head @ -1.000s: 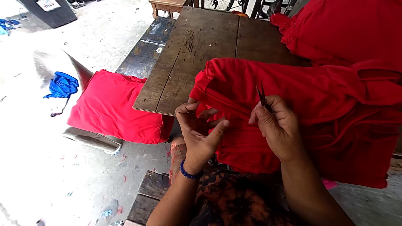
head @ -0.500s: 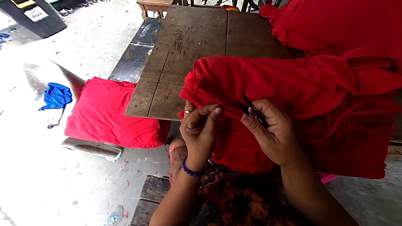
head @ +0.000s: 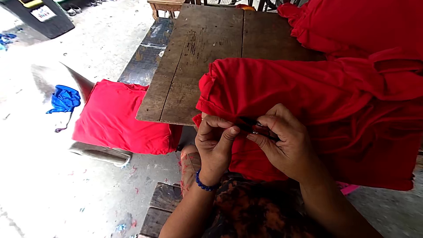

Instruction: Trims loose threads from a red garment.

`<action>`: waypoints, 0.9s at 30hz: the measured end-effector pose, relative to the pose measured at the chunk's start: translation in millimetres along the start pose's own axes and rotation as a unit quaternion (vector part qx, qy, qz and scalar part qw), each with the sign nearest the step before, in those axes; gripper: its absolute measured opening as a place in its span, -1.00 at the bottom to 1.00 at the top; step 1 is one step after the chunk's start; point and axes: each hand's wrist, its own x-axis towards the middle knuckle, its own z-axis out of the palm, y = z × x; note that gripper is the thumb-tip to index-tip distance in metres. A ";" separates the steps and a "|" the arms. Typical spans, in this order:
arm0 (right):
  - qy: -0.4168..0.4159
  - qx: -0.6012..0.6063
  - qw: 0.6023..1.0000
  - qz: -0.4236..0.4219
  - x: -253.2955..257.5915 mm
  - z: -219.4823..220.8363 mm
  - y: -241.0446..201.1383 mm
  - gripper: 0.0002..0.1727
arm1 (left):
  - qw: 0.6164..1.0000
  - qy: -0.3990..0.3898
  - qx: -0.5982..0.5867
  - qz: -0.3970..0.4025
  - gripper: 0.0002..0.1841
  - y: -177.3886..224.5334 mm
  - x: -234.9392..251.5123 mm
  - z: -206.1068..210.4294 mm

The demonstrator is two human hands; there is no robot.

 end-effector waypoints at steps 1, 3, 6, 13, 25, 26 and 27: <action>-0.001 -0.003 1.000 -0.002 1.0 0.9 -1.8 -0.71 | 1.000 -0.004 0.000 0.009 -0.86 -0.3 -0.7 0.3; 0.003 -0.011 1.000 0.000 3.2 3.3 -5.7 -0.72 | 1.000 -0.008 0.003 0.023 -0.85 -0.6 -2.1 1.1; 0.022 -0.033 0.999 0.000 6.2 7.7 -10.9 -0.71 | 0.999 -0.009 0.026 0.033 -0.88 -1.5 -3.6 0.9; 0.040 -0.064 0.997 -0.029 7.7 10.2 -12.9 -0.73 | 0.999 -0.003 0.023 0.023 -0.91 -1.1 -4.3 -1.3; 0.109 -0.091 0.990 -0.014 7.3 24.1 6.1 -0.79 | 0.997 0.058 0.053 0.011 -0.54 16.0 7.3 -15.2; 0.108 -0.093 0.990 -0.017 7.3 22.7 5.4 -0.85 | 0.992 0.051 0.112 0.035 -0.50 14.0 9.4 -16.6; 0.103 -0.094 0.990 -0.022 7.2 20.6 4.4 -0.84 | 0.981 0.046 0.176 0.069 -0.53 11.9 12.2 -18.5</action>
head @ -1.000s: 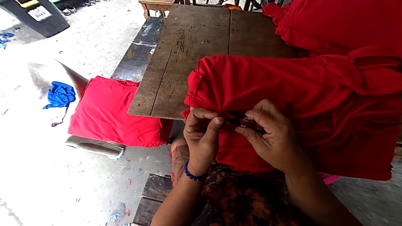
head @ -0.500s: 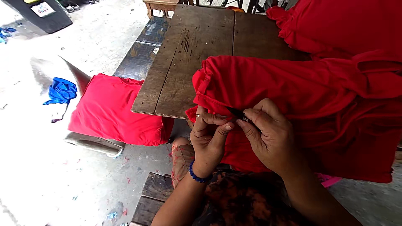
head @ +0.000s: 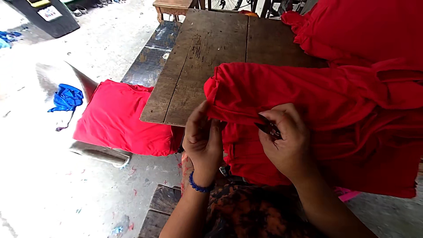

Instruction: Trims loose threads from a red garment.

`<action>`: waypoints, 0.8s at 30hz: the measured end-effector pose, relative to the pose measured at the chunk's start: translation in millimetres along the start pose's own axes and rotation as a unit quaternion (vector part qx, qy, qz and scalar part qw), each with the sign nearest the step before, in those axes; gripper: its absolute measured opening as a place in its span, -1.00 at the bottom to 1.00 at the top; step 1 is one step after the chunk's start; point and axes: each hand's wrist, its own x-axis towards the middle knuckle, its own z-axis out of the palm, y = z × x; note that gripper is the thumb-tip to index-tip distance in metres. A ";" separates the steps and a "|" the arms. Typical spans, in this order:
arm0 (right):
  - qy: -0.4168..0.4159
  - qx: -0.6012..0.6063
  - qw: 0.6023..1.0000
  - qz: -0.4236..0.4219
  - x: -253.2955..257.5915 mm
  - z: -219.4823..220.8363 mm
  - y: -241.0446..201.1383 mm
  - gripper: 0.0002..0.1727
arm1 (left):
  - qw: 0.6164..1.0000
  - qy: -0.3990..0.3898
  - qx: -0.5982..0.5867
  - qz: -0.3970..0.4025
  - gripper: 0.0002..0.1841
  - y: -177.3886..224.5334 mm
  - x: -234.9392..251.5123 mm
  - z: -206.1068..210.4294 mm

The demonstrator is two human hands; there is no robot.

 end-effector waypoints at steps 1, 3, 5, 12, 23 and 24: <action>-0.009 -0.006 1.000 -0.005 1.0 -2.7 -0.8 -0.81 | 0.997 0.000 0.066 0.041 -0.60 -3.2 2.9 -1.3; -0.035 -0.019 0.999 -0.016 6.0 -10.9 -2.0 -0.79 | 0.974 0.006 0.196 0.118 -0.78 -7.1 10.1 -4.3; -0.066 -0.010 0.998 -0.017 16.1 -22.0 -1.2 -0.81 | 0.954 -0.015 0.258 0.153 -0.82 -4.3 18.7 -6.6; -0.105 0.334 0.918 0.185 54.9 -16.9 32.3 -0.81 | 0.981 -0.164 0.036 -0.093 -0.76 8.3 34.4 -12.5; -0.121 0.435 0.843 0.292 58.1 -9.2 36.7 -0.72 | 0.963 -0.256 0.078 0.039 -0.67 -25.2 38.6 5.3; -0.124 0.431 0.845 0.290 57.9 -8.8 37.2 -0.72 | 0.957 -0.268 0.099 0.052 -0.71 -26.7 39.8 8.6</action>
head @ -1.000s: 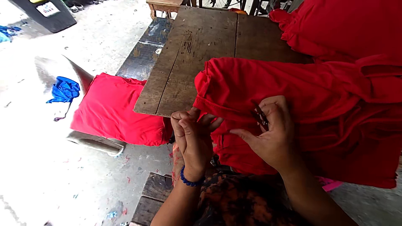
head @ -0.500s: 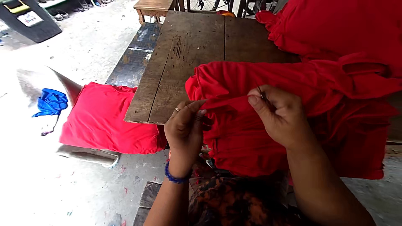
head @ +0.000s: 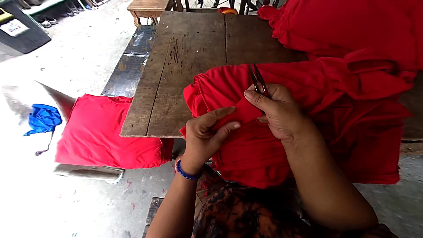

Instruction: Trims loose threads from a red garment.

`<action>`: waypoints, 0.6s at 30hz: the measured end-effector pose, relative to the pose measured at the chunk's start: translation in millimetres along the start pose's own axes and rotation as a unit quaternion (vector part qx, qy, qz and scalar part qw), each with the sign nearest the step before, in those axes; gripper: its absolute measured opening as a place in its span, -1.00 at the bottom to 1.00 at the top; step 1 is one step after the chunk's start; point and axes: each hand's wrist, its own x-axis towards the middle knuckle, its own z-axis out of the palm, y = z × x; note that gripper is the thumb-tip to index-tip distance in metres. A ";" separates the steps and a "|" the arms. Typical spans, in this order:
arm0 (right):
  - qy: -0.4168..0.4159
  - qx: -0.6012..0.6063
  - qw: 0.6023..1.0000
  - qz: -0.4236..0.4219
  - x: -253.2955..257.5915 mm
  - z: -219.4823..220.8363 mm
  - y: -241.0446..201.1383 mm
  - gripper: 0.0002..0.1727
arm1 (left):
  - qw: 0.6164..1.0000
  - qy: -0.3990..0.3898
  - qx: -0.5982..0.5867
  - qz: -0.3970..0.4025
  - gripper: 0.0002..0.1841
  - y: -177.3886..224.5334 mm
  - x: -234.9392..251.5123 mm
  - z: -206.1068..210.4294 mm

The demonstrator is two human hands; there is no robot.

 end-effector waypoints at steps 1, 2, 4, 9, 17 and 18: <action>-0.003 -0.002 1.000 -0.001 0.0 -0.3 0.5 -0.72 | 1.000 -0.005 0.015 -0.003 -0.79 -0.5 1.9 3.2; -0.005 -0.002 1.000 -0.001 0.0 -0.7 1.0 -0.72 | 1.000 0.000 0.015 -0.013 -0.89 -0.8 3.0 6.0; -0.003 0.013 1.000 0.009 0.2 -2.6 1.6 -0.73 | 0.998 0.031 -0.039 -0.043 -0.93 -1.4 1.2 7.5; 0.033 0.047 0.997 0.058 1.5 -3.3 -2.3 -0.74 | 0.948 0.135 -0.239 -0.158 -0.71 7.2 -14.4 3.2; 0.051 0.004 0.999 0.017 2.3 0.3 4.4 -0.75 | 0.919 0.098 -0.368 -0.105 -0.67 7.7 -34.9 2.5; 0.050 -0.003 0.999 0.013 1.8 0.6 4.9 -0.76 | 0.922 0.105 -0.358 -0.098 -0.66 8.4 -34.5 3.2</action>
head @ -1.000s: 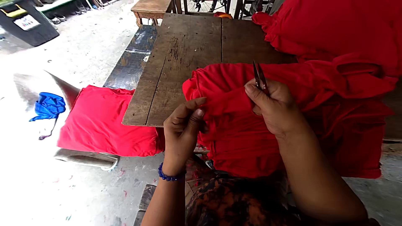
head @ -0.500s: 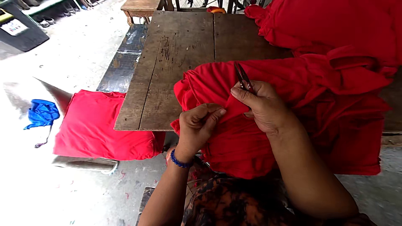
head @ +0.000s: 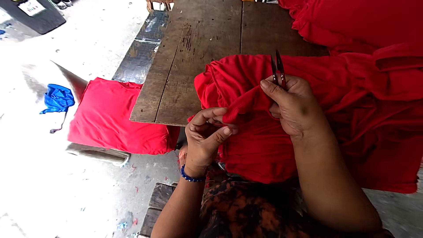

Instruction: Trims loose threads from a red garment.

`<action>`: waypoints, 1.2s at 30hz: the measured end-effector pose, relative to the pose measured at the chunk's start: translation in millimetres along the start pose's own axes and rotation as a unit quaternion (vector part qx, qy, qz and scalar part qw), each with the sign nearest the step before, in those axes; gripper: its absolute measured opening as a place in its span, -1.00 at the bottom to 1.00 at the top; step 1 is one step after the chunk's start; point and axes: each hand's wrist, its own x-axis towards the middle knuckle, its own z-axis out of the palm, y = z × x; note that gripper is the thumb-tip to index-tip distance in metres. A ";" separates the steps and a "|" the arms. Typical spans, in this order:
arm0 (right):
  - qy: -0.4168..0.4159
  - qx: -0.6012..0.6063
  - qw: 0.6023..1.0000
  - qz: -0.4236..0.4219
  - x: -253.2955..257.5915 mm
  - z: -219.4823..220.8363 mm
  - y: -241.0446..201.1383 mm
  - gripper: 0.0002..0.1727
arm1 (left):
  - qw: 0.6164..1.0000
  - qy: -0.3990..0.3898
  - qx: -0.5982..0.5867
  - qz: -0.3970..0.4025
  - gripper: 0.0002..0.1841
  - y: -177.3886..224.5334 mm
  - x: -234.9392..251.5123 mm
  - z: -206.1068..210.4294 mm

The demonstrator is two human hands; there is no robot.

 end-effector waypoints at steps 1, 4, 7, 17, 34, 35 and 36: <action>0.001 -0.004 1.000 -0.003 -0.4 0.3 0.2 -0.76 | 1.000 0.007 0.015 0.013 -0.67 0.0 0.4 1.4; 0.002 -0.012 1.000 -0.007 -1.8 1.4 -0.5 -0.75 | 0.997 0.028 0.055 0.041 -0.78 -0.3 0.6 4.1; 0.006 -0.054 0.997 -0.047 -3.7 2.1 1.5 -0.85 | 0.993 0.050 0.098 0.043 -0.88 2.3 1.4 6.5; 0.056 -0.400 0.869 -0.287 -57.5 20.1 -9.2 -0.69 | 0.983 0.167 0.033 -0.062 -0.81 28.4 1.1 20.5; 0.064 -0.478 0.802 -0.353 -59.0 42.4 7.5 -0.72 | 0.970 0.188 -0.105 -0.110 -0.77 30.7 -3.7 37.7; 0.063 -0.477 0.802 -0.354 -59.0 41.9 7.6 -0.72 | 0.971 0.188 -0.103 -0.109 -0.77 30.0 -3.5 37.2; 0.062 -0.477 0.803 -0.352 -58.9 40.9 7.3 -0.73 | 0.971 0.188 -0.099 -0.109 -0.77 29.4 -3.1 36.9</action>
